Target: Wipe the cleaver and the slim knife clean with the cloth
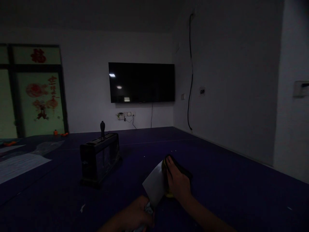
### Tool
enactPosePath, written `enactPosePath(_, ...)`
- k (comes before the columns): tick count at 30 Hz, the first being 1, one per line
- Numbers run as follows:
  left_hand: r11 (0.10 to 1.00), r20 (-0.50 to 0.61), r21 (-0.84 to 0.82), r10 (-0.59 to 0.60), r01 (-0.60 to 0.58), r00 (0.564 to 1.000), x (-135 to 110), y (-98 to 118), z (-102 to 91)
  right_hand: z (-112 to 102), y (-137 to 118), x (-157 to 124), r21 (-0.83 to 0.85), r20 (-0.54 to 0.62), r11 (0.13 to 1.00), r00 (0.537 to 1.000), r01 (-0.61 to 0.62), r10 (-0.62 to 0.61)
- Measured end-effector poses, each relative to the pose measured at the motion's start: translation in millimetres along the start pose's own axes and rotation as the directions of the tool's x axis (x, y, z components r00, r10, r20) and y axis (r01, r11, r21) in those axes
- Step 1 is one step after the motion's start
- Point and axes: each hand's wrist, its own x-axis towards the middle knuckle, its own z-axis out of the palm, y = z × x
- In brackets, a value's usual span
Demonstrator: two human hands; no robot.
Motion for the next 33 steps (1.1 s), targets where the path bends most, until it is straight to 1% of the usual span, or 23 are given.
enactPosePath(6, 0.980, -0.041, -0.200, 0.018, -0.026, 0.999, 6.2, -11.2, -1.3, 5.6, -1.0, -3.6, 0.010, 0.063, 1.000, 0.998, -0.005, 0.004)
enactPosePath(9, 0.970, -0.060, -0.239, 0.023, -0.037, 0.998, 9.5, -17.8, -0.8, 6.4, -1.4, -3.7, 0.015, 0.102, 1.000, 0.995, -0.013, 0.011)
enactPosePath(12, 0.953, -0.115, -0.292, 0.053, -0.085, 0.992, 11.6, -22.6, 0.3, 4.0, -2.8, -2.9, 0.027, 0.132, 1.000, 0.991, -0.010, 0.007)
enactPosePath(15, 0.932, -0.191, -0.332, 0.083, -0.143, 0.978, 14.0, -25.0, 0.7, 0.6, -5.8, -3.4, 0.057, 0.172, 0.998, 0.984, 0.038, -0.048)
enactPosePath(19, 0.925, -0.251, -0.357, 0.044, -0.134, 0.967, 20.0, -26.5, -1.5, -1.5, -12.2, -7.1, 0.129, 0.234, 0.981, 0.957, 0.145, -0.172)
enactPosePath(22, 0.909, -0.293, -0.390, 0.026, -0.144, 0.956, 23.3, -27.5, -3.5, -4.0, -18.9, -10.4, 0.204, 0.290, 0.945, 0.907, 0.254, -0.306)
enactPosePath(24, 0.896, -0.321, -0.412, 0.027, -0.165, 0.947, 23.9, -28.0, -4.4, -8.0, -24.7, -12.2, 0.248, 0.337, 0.911, 0.853, 0.329, -0.399)
enactPosePath(26, 0.887, -0.343, -0.425, 0.029, -0.182, 0.939, 24.0, -28.6, -5.2, -13.9, -31.2, -13.2, 0.294, 0.381, 0.868, 0.784, 0.400, -0.490)
enactPosePath(28, 0.888, -0.339, -0.424, 0.028, -0.179, 0.940, 24.8, -29.5, -6.1, -20.2, -37.5, -13.6, 0.342, 0.408, 0.831, 0.727, 0.439, -0.552)
enactPosePath(29, 0.888, -0.337, -0.425, 0.023, -0.174, 0.941, 25.5, -30.3, -6.5, -23.0, -40.1, -13.5, 0.361, 0.414, 0.816, 0.706, 0.452, -0.574)
enactPosePath(31, 0.890, -0.327, -0.427, 0.011, -0.158, 0.945, 27.4, -32.4, -7.2, -27.1, -43.8, -13.2, 0.389, 0.419, 0.801, 0.687, 0.455, -0.593)
enactPosePath(33, 0.893, -0.323, -0.422, 0.011, -0.155, 0.946, 29.1, -34.7, -7.2, -29.3, -45.6, -12.8, 0.413, 0.419, 0.793, 0.679, 0.448, -0.603)
